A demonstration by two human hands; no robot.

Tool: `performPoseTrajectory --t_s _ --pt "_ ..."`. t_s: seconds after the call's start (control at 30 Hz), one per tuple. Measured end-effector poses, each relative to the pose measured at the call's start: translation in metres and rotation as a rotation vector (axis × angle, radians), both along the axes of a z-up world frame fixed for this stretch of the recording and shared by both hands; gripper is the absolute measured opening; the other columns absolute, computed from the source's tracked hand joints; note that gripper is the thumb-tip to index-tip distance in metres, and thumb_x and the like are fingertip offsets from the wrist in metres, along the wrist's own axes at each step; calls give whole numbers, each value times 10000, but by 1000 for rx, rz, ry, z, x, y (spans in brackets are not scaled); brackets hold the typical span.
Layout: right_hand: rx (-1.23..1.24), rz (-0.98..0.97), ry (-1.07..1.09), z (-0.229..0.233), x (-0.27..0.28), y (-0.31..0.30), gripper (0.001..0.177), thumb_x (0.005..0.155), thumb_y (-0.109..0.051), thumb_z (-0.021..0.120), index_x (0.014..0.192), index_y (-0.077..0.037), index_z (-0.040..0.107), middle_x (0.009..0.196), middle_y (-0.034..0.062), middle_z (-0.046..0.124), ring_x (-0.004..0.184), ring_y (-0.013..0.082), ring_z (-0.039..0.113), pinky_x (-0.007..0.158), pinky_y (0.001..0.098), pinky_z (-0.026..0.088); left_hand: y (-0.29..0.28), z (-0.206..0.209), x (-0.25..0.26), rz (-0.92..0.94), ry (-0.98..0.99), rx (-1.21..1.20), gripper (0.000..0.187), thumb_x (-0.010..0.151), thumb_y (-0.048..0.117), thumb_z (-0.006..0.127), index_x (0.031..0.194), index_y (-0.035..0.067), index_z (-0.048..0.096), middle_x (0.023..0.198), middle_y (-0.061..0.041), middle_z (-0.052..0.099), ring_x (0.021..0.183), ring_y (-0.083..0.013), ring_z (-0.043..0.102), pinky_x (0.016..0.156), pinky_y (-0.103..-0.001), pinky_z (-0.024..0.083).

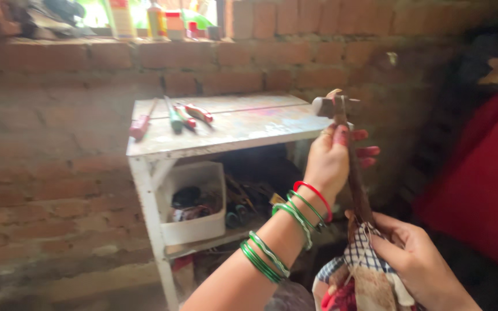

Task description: The person uses a wrench to tighten or loosen a metal component held within a patterned cloth. The person performs this action while sitting at a workbench, handling the tool and the cloth repeatedly.

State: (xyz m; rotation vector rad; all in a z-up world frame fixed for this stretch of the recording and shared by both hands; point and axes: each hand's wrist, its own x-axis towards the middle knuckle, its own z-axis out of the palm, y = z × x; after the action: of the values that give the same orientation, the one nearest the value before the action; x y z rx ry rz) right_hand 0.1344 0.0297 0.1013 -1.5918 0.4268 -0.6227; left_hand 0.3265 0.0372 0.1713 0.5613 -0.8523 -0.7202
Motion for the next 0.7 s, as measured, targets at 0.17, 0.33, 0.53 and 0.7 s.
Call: performPoseTrajectory --t_s 0.17,0.33,0.53,0.7 --pt "39 -4 -56 21 46 -11 388 923 -53 534 1262 83 665 1036 167 777 858 199 736 784 348 575 14 -4 1 63 -97 -11 316 1086 120 400 1396 62 405 1201 -99 559 904 -251 717 735 -368 602" --pt "229 77 -68 53 78 -10 315 953 -176 528 1145 14 690 960 143 769 759 212 742 700 355 581 20 -9 21 254 -247 128 423 995 20 532 1406 41 434 1137 -126 634 881 -226 727 719 -329 603" --pt "320 103 -42 68 124 -9 230 921 -232 606 958 -28 705 825 89 746 676 182 708 628 350 572 -18 -16 94 237 -217 218 385 921 -63 607 1296 -74 522 1009 -127 704 848 -217 750 703 -324 621" --pt "301 182 -33 59 191 -59 206 921 -227 641 961 -36 707 809 78 728 671 172 692 625 351 564 -38 -17 156 455 -421 365 221 874 -1 699 1066 -102 658 882 -158 749 819 -210 741 695 -315 590"
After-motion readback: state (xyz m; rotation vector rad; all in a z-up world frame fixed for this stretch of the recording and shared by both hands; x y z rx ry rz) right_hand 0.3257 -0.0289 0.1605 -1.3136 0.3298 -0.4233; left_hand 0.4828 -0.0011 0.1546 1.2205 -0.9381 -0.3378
